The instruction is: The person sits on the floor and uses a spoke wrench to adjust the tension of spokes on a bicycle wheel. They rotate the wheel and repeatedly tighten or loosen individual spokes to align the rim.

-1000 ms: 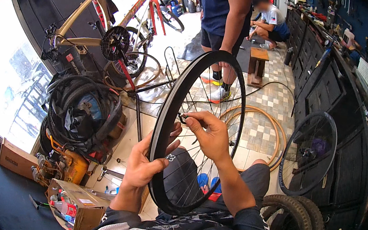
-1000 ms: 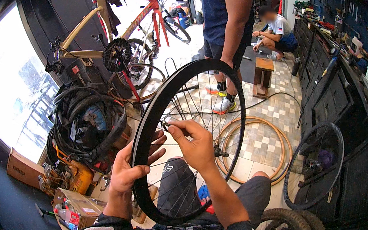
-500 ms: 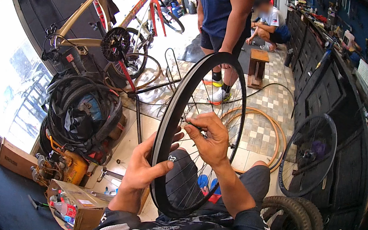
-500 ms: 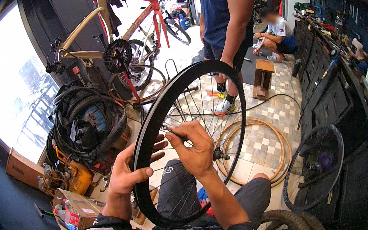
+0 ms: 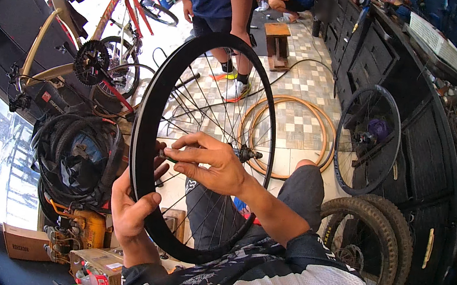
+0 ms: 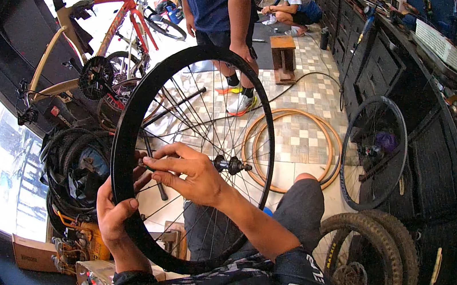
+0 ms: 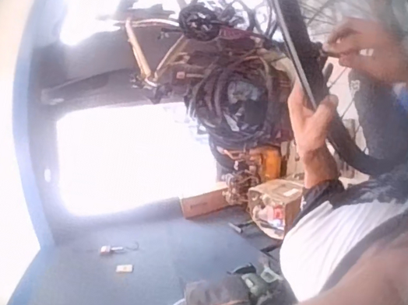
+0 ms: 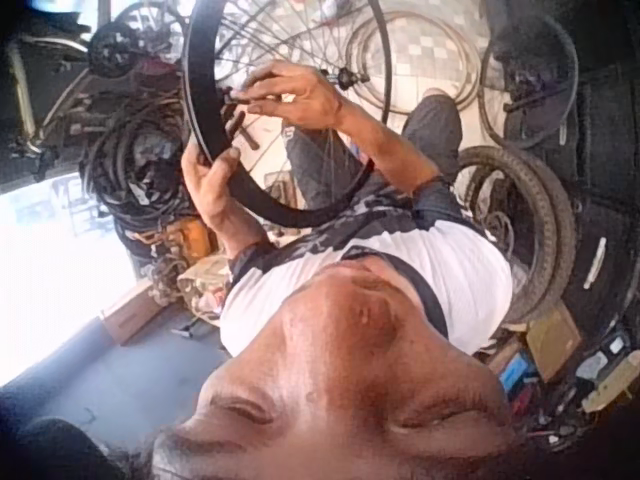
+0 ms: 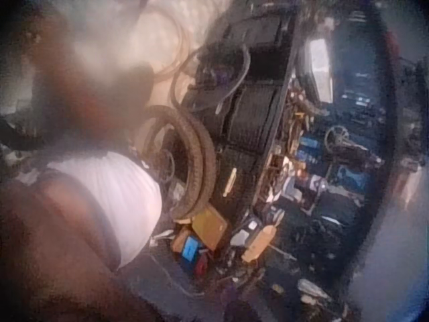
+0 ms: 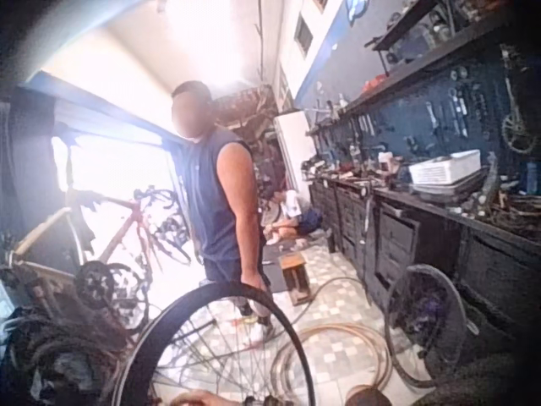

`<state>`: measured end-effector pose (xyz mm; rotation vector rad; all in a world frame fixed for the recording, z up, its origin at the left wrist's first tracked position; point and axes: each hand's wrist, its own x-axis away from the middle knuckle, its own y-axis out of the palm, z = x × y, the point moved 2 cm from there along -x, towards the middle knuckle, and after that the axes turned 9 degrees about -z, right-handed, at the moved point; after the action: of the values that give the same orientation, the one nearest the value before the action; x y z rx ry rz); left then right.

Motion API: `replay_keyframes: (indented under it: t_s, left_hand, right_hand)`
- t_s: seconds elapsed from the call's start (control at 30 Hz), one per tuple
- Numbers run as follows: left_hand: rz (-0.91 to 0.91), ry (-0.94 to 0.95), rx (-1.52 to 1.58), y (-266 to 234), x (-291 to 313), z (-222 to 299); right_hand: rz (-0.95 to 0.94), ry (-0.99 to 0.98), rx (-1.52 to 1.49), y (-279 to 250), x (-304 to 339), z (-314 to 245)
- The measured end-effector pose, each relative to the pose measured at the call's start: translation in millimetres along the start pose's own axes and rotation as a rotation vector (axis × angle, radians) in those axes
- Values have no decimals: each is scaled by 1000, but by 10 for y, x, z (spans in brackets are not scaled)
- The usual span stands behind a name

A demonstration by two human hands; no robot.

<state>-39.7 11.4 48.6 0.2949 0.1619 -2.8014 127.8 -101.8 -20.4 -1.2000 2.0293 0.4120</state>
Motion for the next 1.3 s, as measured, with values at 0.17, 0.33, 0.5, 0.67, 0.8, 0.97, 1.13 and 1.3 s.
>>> replay_keyframes:
  t_s: [0.17, 0.33, 0.5, 0.67, 0.8, 0.97, 1.13, 1.3]
  left_hand:
    - [8, 86, -18, 12, -10, -66]
    - [9, 62, -59, -45, 17, -113]
    - [78, 68, -35, 28, 54, -63]
    - [101, 22, -56, 1, 42, -118]
    - [84, -12, -83, 18, 19, -112]
    - [8, 103, -68, 31, -65, -123]
    - [1, 89, -110, 40, -35, -101]
    - [15, 81, -109, -7, 25, -148]
  right_hand:
    - [-7, 147, -160, -25, -8, 149]
    - [-53, 309, -477, -44, -81, 146]
    - [-62, 157, -268, 2, -123, 146]
    - [-50, 134, -201, -66, -35, 216]
    - [-4, 46, -94, -95, -14, 257]
    - [-63, 289, -451, -79, -64, 214]
    - [-88, 335, -656, -91, -145, 146]
    - [-29, 354, -414, -5, -158, 97]
